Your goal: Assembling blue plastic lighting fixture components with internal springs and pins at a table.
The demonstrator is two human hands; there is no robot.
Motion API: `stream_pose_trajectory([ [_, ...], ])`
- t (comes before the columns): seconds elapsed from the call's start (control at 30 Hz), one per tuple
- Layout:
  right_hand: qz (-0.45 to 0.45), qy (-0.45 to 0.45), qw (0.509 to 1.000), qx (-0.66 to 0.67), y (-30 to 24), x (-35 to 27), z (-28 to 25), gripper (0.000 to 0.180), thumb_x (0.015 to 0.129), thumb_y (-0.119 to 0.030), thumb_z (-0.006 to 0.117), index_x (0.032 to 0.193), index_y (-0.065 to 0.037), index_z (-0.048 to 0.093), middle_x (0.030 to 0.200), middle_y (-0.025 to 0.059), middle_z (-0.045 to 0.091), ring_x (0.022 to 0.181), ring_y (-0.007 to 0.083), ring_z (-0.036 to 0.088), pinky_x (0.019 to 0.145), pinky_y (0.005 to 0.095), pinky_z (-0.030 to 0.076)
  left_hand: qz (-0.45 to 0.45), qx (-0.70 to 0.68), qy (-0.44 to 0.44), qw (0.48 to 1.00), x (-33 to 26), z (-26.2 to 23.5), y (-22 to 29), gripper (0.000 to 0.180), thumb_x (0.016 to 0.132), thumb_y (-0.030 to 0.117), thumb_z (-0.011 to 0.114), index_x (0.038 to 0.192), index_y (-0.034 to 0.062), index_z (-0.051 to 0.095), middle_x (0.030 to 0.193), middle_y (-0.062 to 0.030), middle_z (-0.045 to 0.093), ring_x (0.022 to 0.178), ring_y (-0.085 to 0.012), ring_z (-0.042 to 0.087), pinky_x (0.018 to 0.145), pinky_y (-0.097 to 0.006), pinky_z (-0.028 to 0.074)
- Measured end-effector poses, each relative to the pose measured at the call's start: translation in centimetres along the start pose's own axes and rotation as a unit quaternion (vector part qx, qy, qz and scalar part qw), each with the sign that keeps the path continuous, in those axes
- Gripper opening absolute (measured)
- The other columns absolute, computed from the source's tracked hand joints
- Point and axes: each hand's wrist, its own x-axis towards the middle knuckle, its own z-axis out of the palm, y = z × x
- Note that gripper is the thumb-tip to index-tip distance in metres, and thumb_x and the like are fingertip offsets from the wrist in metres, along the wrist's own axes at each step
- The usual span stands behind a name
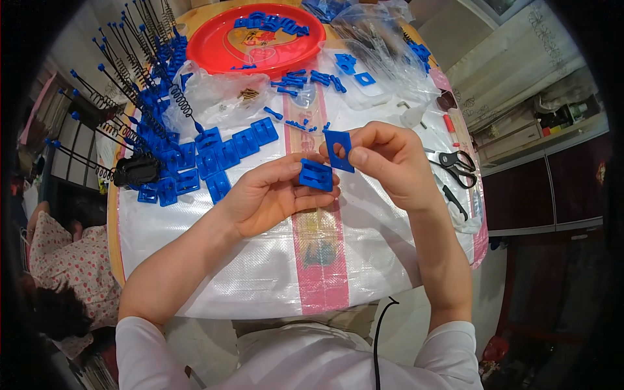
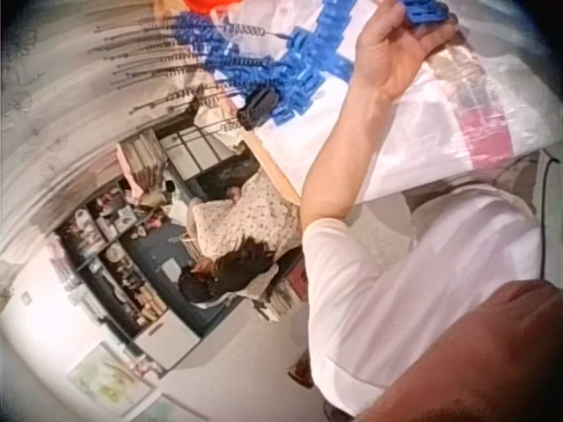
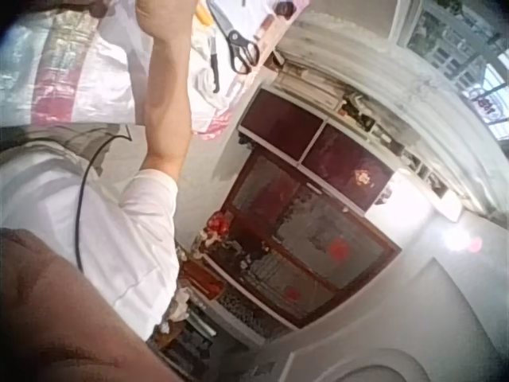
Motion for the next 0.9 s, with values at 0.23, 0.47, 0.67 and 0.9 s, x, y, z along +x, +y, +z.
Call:
stream_pose_trajectory([
  [0.23, -0.11, -0.008, 0.952, -0.285, -1.3, -0.7, 0.4, 0.014, 0.085, -0.008, 0.072, 0.096, 0.0, 0.07, 0.098, 0.0109, 0.073, 0.095, 0.0186, 0.068, 0.085, 0.0326, 0.052, -0.024, 0.011, -0.011, 1.0, -0.1, -0.6, -0.9, 0.047, 0.101, 0.022, 0.054, 0.138, -0.0043, 0.044, 0.131, -0.0212, 0.058, 0.122, -0.0351, 0.059, 0.109, -0.049, 0.047],
  [0.47, -0.228, -0.031, 0.814, -0.533, -2.6, -1.3, 1.6, 0.017, 0.076, -0.007, 0.075, 0.09, -0.004, 0.066, 0.099, 0.009, 0.068, 0.093, 0.0281, 0.065, 0.082, 0.0383, 0.05, -0.007, 0.032, -0.035, 0.999, 0.2, -0.5, -1.2, 0.051, 0.099, 0.021, 0.059, 0.139, -0.0051, 0.043, 0.134, -0.0172, 0.057, 0.127, -0.0283, 0.056, 0.112, -0.049, 0.043],
  [0.67, -0.272, -0.044, 0.719, -0.638, -2.4, -1.8, 2.6, 0.016, 0.073, -0.012, 0.069, 0.084, -0.003, 0.061, 0.101, 0.0097, 0.065, 0.094, 0.0279, 0.062, 0.083, 0.0395, 0.049, -0.005, 0.035, -0.028, 0.999, 0.1, -0.5, -1.2, 0.053, 0.099, 0.023, 0.059, 0.14, -0.005, 0.041, 0.133, -0.0158, 0.056, 0.126, -0.0262, 0.056, 0.111, -0.047, 0.044],
  [0.9, -0.251, -0.059, 0.714, -0.651, -2.9, -2.2, 3.0, 0.018, 0.071, -0.011, 0.069, 0.085, -0.003, 0.061, 0.104, 0.0104, 0.064, 0.097, 0.0278, 0.062, 0.085, 0.0395, 0.049, -0.013, 0.02, -0.035, 0.999, 0.0, -0.2, -1.2, 0.054, 0.099, 0.021, 0.059, 0.142, -0.0046, 0.039, 0.134, -0.0158, 0.055, 0.127, -0.0257, 0.055, 0.11, -0.045, 0.045],
])
